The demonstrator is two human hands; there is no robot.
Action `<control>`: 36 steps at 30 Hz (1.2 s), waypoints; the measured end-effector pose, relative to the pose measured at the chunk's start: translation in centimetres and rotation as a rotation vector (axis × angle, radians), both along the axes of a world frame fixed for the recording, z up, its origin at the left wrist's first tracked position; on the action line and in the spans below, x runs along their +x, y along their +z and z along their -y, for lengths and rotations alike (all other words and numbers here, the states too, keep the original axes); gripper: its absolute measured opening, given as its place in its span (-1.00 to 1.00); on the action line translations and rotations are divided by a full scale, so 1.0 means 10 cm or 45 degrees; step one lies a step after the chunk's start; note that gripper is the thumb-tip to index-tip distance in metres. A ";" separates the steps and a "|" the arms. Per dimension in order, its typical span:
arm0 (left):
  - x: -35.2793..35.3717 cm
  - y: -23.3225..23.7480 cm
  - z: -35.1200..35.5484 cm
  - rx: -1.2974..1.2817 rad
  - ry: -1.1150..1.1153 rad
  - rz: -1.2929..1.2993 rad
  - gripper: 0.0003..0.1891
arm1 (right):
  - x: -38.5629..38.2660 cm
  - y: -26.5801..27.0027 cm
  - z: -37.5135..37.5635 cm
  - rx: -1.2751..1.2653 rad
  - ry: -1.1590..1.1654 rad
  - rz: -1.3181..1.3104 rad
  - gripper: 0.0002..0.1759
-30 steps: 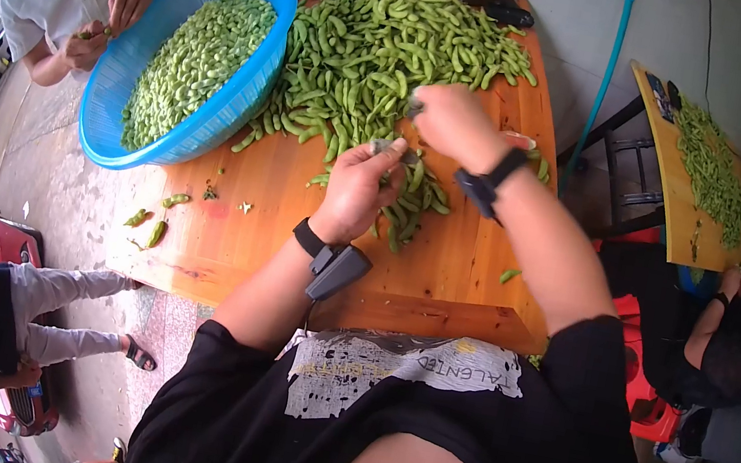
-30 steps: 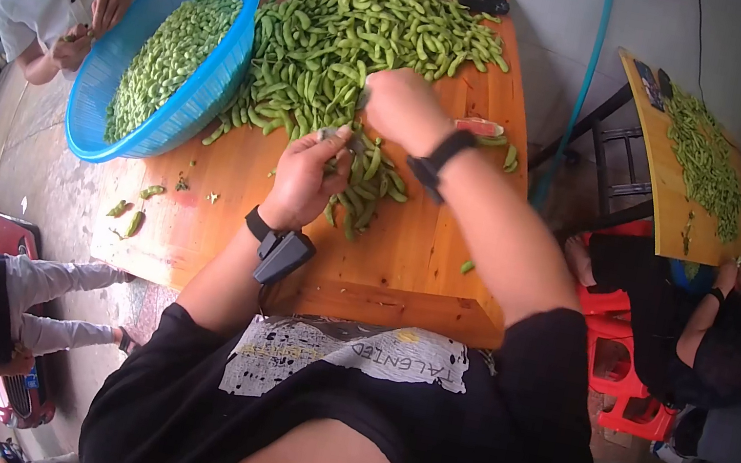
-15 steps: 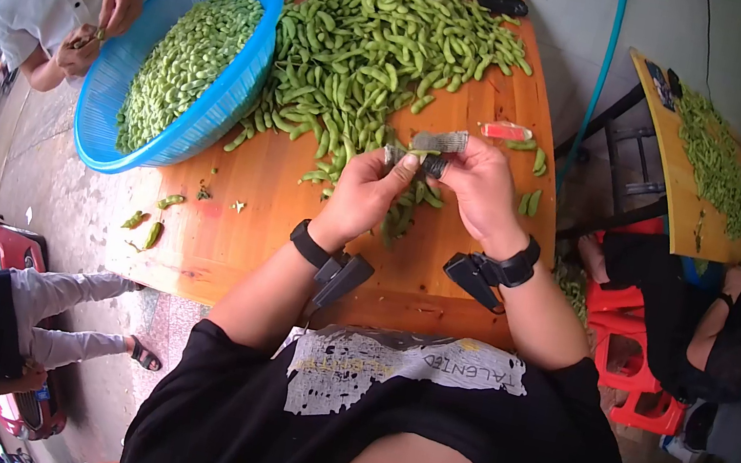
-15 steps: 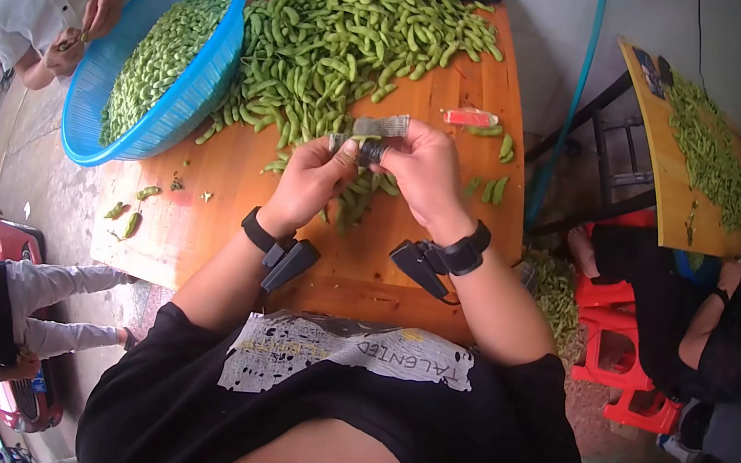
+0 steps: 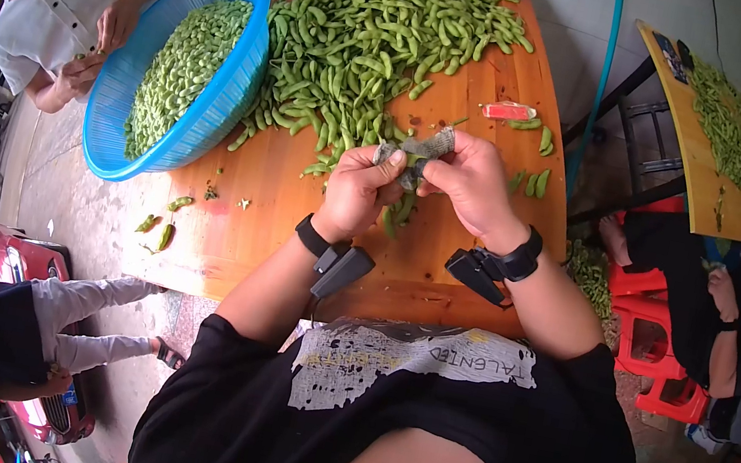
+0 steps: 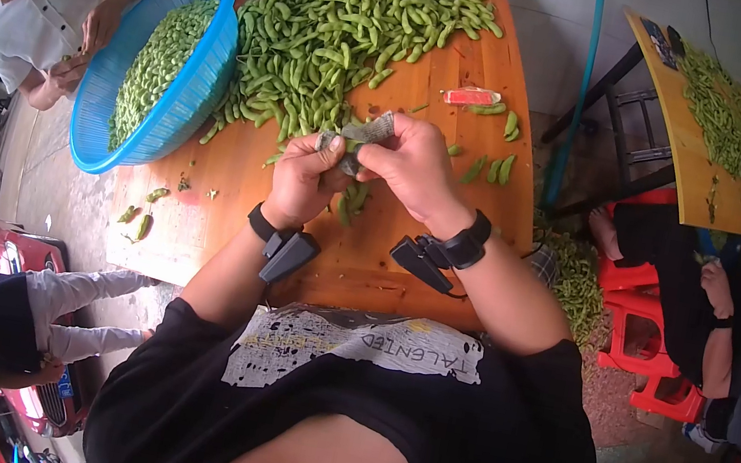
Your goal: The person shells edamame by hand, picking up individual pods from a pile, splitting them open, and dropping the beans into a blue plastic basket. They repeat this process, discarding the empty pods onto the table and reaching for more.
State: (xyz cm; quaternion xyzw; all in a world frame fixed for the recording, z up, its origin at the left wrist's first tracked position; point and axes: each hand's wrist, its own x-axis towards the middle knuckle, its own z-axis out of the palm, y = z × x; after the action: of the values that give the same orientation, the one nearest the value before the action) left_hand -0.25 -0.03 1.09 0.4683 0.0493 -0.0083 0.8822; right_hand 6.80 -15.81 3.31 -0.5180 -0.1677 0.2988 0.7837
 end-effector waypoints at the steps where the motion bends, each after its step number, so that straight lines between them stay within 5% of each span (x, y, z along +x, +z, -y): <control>1: -0.01 0.02 0.01 -0.001 -0.002 -0.003 -0.73 | -0.02 0.00 0.00 -0.015 -0.026 0.090 -0.87; 6: -0.01 -0.06 -0.02 -0.354 -0.190 -0.007 -0.75 | -0.06 -0.07 -0.03 -0.089 -0.139 0.548 -0.87; 16: 0.04 -0.05 -0.05 -0.525 -0.277 -0.367 -0.71 | 0.02 0.05 0.06 -0.449 -0.372 1.772 -0.81; 22: 0.02 0.07 0.07 0.168 -0.106 -0.516 -0.64 | 0.01 -0.04 0.11 -0.542 -0.303 1.819 -0.94; 26: -0.01 0.11 0.18 0.465 -0.076 -0.258 -0.61 | 0.01 0.04 0.19 -0.682 -0.237 1.580 -0.95; 28: -0.03 0.17 0.18 0.590 -0.197 -0.096 -0.61 | 0.05 0.11 0.19 -0.478 -0.046 0.391 -0.88; 34: 0.00 0.13 0.03 0.279 -0.255 -0.141 -0.68 | 0.10 0.15 0.21 -0.240 0.147 -0.080 -0.83; 36: 0.01 0.16 0.03 0.214 -0.075 -0.249 -0.72 | 0.09 0.11 0.20 -0.150 0.128 -0.260 -0.83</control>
State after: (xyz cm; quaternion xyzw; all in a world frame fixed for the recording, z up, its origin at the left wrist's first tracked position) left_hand -0.14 -0.31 2.71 0.5388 0.1219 -0.0759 0.8301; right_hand 7.74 -17.84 4.44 -0.5211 -0.0949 0.3983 0.7488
